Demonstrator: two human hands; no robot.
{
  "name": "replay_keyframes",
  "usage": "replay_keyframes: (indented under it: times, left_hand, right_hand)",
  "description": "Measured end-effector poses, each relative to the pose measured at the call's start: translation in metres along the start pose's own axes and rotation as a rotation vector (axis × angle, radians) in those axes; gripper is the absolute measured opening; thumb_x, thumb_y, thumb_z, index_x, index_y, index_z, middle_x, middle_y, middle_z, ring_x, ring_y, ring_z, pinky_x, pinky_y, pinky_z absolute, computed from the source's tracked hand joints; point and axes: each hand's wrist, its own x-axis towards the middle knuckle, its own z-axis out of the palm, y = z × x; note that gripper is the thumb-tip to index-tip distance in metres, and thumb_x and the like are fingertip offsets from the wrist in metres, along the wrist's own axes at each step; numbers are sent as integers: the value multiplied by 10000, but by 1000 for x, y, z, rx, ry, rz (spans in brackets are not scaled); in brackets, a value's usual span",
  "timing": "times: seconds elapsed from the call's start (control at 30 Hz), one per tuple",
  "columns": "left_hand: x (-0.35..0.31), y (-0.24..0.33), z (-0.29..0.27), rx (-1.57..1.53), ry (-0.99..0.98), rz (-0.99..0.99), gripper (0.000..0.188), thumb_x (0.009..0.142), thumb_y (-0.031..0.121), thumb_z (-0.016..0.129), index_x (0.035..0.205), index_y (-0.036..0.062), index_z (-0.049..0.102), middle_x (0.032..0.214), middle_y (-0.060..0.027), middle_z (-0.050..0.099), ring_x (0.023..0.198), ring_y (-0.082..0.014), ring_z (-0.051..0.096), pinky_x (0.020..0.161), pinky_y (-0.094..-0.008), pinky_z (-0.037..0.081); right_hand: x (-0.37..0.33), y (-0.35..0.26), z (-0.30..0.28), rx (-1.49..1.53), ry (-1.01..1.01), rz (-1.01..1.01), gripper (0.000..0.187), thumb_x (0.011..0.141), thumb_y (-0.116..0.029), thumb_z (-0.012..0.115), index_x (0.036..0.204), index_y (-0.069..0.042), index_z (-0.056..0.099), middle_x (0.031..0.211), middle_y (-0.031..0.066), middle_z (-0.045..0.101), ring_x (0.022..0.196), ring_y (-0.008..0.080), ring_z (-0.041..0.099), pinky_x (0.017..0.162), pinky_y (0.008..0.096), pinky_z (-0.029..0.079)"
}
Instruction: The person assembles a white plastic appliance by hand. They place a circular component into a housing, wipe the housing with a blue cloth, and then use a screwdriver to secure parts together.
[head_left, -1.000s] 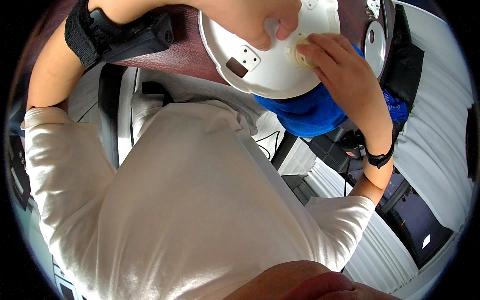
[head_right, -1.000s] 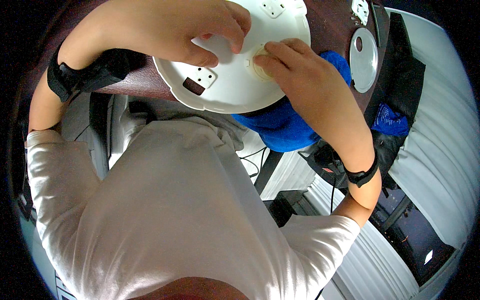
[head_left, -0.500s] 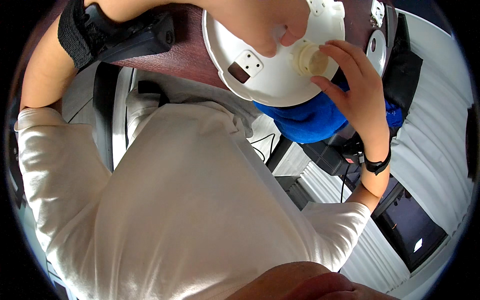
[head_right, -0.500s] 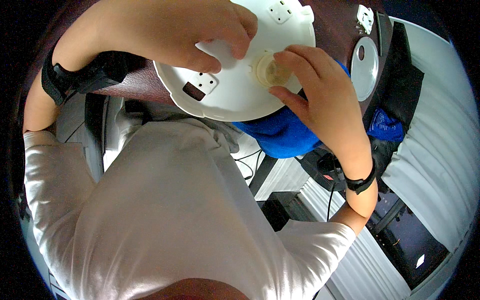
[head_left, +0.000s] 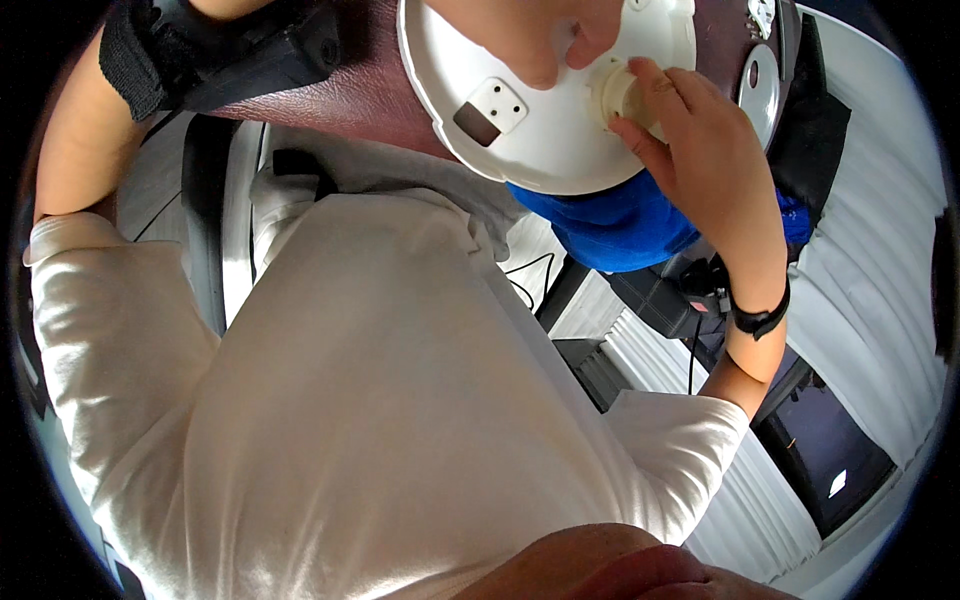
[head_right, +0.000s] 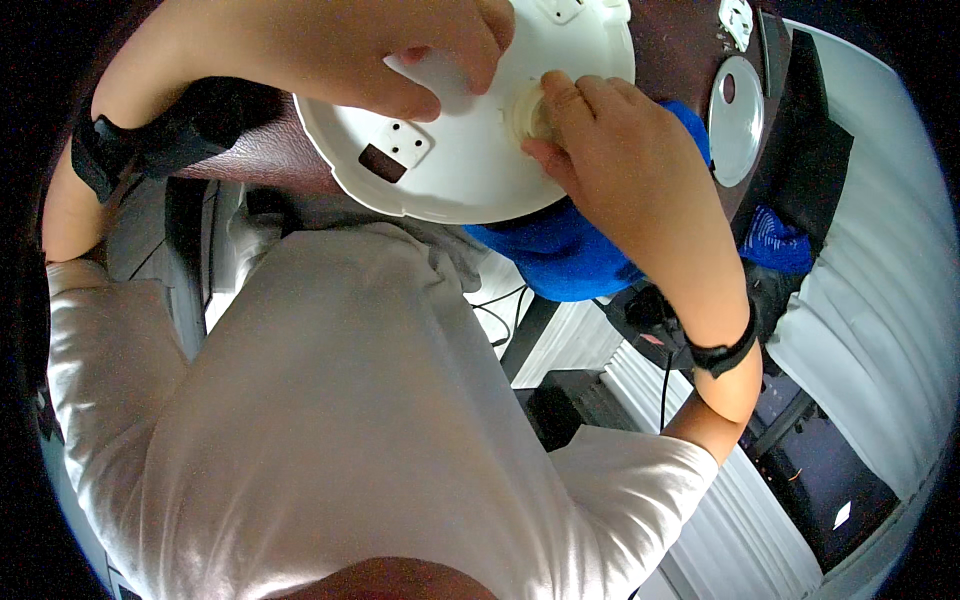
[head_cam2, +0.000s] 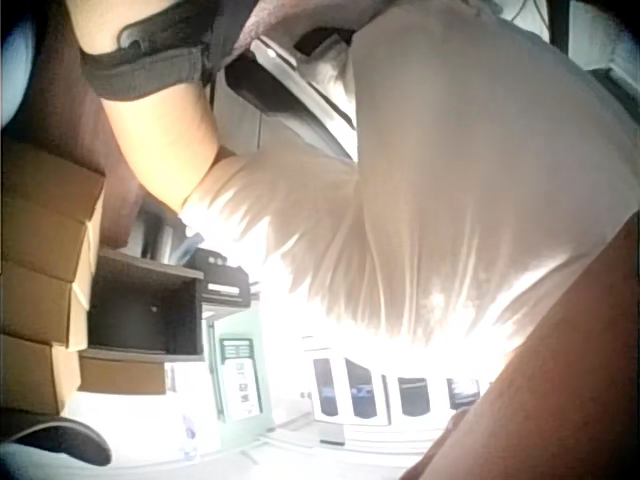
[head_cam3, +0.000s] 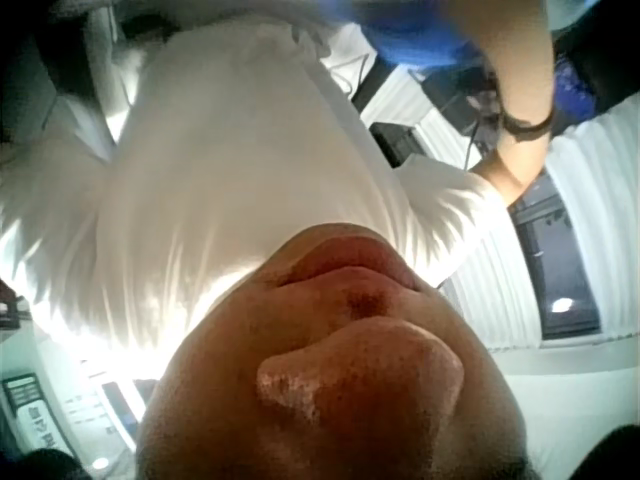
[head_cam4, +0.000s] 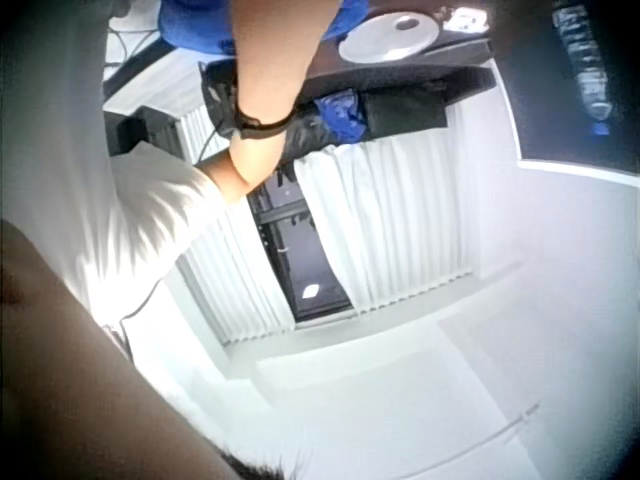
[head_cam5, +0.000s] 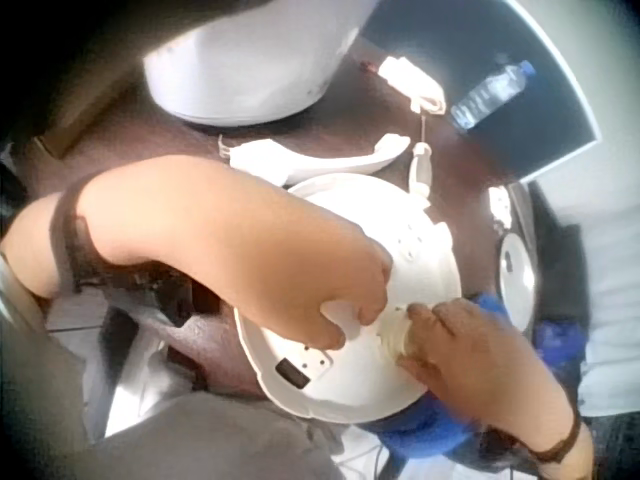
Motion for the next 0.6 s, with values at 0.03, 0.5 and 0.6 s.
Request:
replay_keyframes:
  times: [0.03,0.5,0.6]
  left_hand:
    - [-4,3,2,-4,18,-9,338,906,211,543,1131,-23,639,1125,-158,604,993,-313,606,844,-381,489]
    - [-13,2,-6,-80,-27,36,348,906,206,526,1127,-42,629,1092,-160,604,981,-319,612,848,-387,490]
    - [-1,-3,-10,-88,-55,69,340,899,197,529,1108,-47,636,1090,-170,603,985,-324,612,847,-390,491]
  right_hand:
    - [0,0,2,13,24,-20,448,872,-250,692,1233,-11,575,969,144,635,896,313,635,747,379,541]
    - [-12,12,-6,465,38,121,484,828,-88,719,1289,-37,584,1102,146,660,896,258,637,838,326,504]
    - [-14,17,-5,498,12,177,475,791,-66,737,1244,-26,600,1087,131,665,898,222,627,852,309,494]
